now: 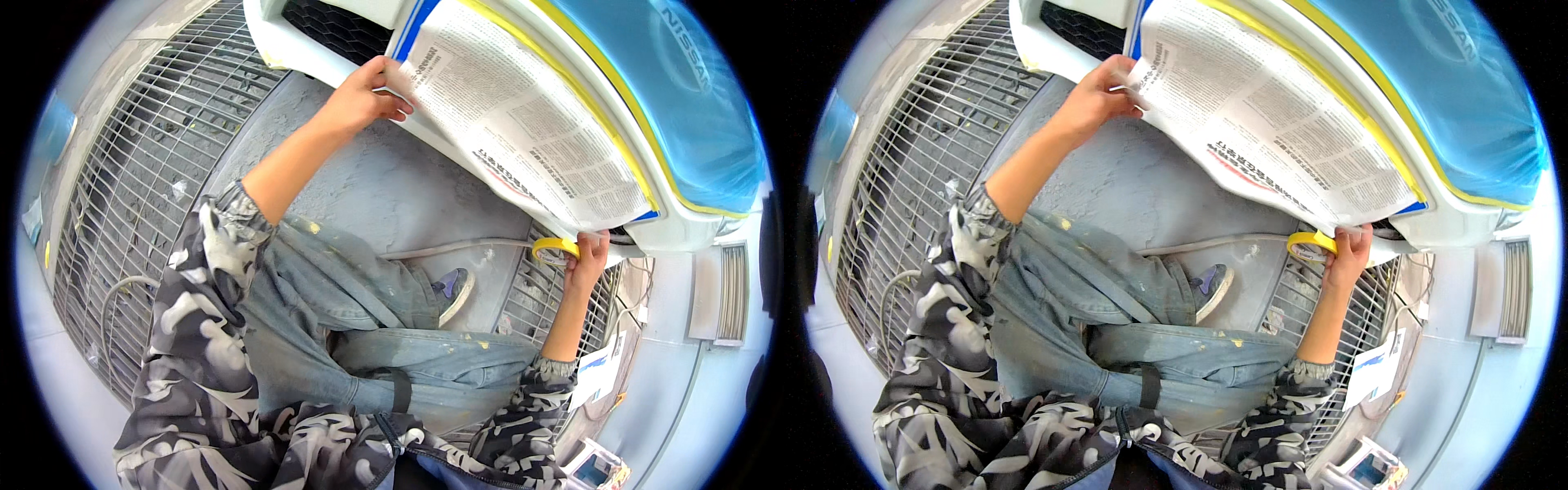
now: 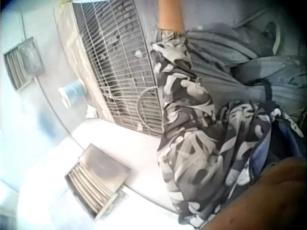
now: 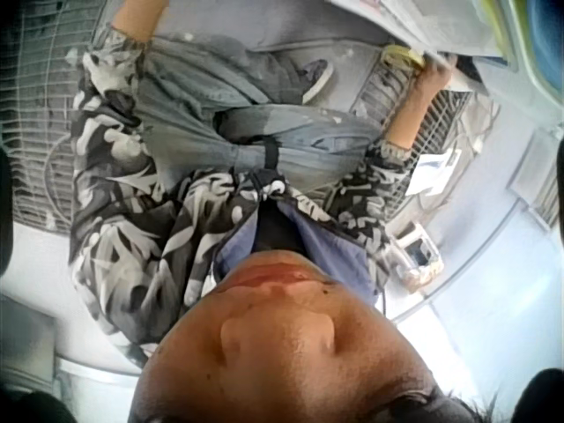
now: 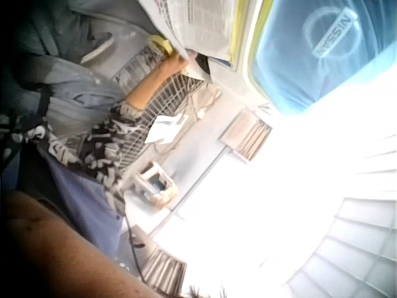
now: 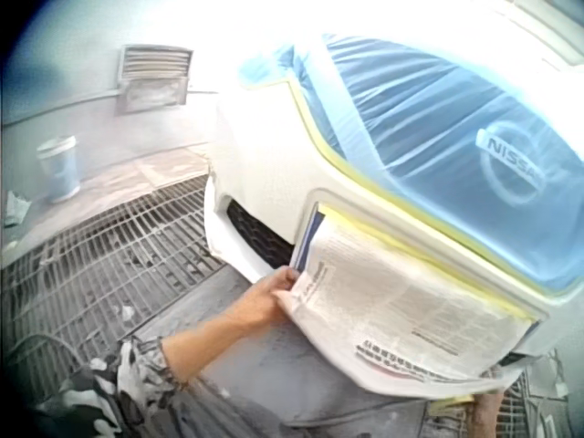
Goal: The person sits on the floor and uses yellow masking tape to secure a sheet of newspaper over the lower section of a white car bumper. They repeatedly apply tape strips to the edges of the paper to hold it in place against the vehicle's surface.
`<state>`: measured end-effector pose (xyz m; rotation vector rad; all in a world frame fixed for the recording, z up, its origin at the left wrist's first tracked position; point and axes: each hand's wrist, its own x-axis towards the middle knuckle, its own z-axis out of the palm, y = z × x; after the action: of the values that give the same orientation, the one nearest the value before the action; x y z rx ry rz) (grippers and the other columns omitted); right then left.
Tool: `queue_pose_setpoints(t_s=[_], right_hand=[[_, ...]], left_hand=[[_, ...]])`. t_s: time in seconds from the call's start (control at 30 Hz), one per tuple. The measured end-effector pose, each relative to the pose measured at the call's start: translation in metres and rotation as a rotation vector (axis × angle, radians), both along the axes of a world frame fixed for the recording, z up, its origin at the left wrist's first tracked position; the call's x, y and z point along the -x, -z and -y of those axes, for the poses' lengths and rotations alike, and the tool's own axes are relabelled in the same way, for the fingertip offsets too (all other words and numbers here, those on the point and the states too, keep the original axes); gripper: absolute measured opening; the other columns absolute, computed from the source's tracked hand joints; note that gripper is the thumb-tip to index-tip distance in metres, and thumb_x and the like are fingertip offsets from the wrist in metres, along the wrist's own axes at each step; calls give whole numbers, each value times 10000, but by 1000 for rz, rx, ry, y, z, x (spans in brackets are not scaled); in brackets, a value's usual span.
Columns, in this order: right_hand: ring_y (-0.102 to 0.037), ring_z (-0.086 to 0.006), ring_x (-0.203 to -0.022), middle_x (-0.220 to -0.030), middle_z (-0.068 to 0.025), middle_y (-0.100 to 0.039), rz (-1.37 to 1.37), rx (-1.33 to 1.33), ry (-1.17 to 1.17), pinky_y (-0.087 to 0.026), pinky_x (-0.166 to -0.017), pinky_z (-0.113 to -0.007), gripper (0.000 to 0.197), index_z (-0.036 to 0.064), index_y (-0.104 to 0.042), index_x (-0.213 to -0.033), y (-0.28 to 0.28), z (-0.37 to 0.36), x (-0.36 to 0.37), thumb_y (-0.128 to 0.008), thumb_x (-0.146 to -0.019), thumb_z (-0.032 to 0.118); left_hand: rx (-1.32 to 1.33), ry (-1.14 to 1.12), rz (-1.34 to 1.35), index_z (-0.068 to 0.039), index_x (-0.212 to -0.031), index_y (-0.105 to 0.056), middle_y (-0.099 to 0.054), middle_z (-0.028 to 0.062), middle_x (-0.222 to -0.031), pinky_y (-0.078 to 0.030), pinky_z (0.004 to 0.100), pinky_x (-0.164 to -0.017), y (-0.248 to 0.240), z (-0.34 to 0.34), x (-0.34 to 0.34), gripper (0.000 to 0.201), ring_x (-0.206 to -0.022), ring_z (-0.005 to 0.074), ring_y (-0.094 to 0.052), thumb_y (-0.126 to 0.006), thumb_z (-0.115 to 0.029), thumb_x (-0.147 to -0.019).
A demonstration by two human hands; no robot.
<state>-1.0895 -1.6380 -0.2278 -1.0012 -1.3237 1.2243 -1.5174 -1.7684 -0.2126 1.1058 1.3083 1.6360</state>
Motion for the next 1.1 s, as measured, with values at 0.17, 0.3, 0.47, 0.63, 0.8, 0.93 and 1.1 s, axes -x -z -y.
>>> queue_pose_setpoints(t_s=[0.17, 0.3, 0.47, 0.63, 0.8, 0.93, 1.1], right_hand=[[-591, -272, -1076, -1251, -198, -552, 31, 15, -53, -517, -866, -353, 490, 17, -321, -1384, -3, 0, -14, -461, -918, 72], [-400, -18, -441, -1214, -174, -579, -118, 160, -134, -238, -322, -146, 507, -27, -402, -1338, -9, 2, -28, -485, -940, 277], [-393, -21, -403, -740, -3, -618, 14, 198, -60, -261, -331, -170, 302, 36, -606, -1038, -4, -4, -31, -516, -966, 315], [-437, -34, -436, -716, 1, -614, 76, 232, -74, -351, -394, -187, 220, 32, -636, -980, -12, -7, -30, -571, -953, 240], [-635, -143, -711, -873, -90, -672, -36, 240, -50, -522, -625, -267, 267, -27, -627, -1041, -10, -7, -22, -589, -935, 215], [-648, -217, -966, -1072, -158, -637, -65, 240, -200, -550, -789, -320, 365, -35, -534, -1178, -8, -16, -37, -621, -903, 189], [-611, -220, -967, -1112, -133, -556, -166, -25, -175, -532, -816, -349, 311, 99, -408, -1103, 10, -36, -54, -622, -878, 99]], left_hand=[[83, 111, 93, -32, -1160, -518, -630, 118, -1069, -537, 291, -786, 0, -1, 26, 323, -938, 156, -626, -547, -4, -840], [179, 40, 124, 1, -1158, -576, -643, 92, -1013, -536, 290, -750, -10, 4, 23, 277, -886, 132, -627, -565, -116, -907], [279, -39, -151, -7, -1017, -667, -660, 32, -856, -515, 249, -683, -7, 0, 15, 299, -737, 98, -613, -616, -287, -927], [226, -61, -158, -51, -967, -621, -656, 24, -786, -476, 214, -585, -3, -6, 16, 179, -649, 74, -579, -632, -222, -916], [137, -56, -133, -75, -1050, -561, -663, 53, -807, -477, 211, -565, -7, -5, 19, 159, -654, 71, -582, -615, -135, -913], [57, 20, 62, -58, -1096, -597, -663, 67, -829, -503, 208, -647, -13, -1, 14, 206, -720, 73, -608, -613, -105, -896], [102, 59, 63, -11, -1041, -660, -671, 66, -954, -541, 230, -757, -12, -6, 11, 191, -805, 104, -645, -533, -97, -926]])
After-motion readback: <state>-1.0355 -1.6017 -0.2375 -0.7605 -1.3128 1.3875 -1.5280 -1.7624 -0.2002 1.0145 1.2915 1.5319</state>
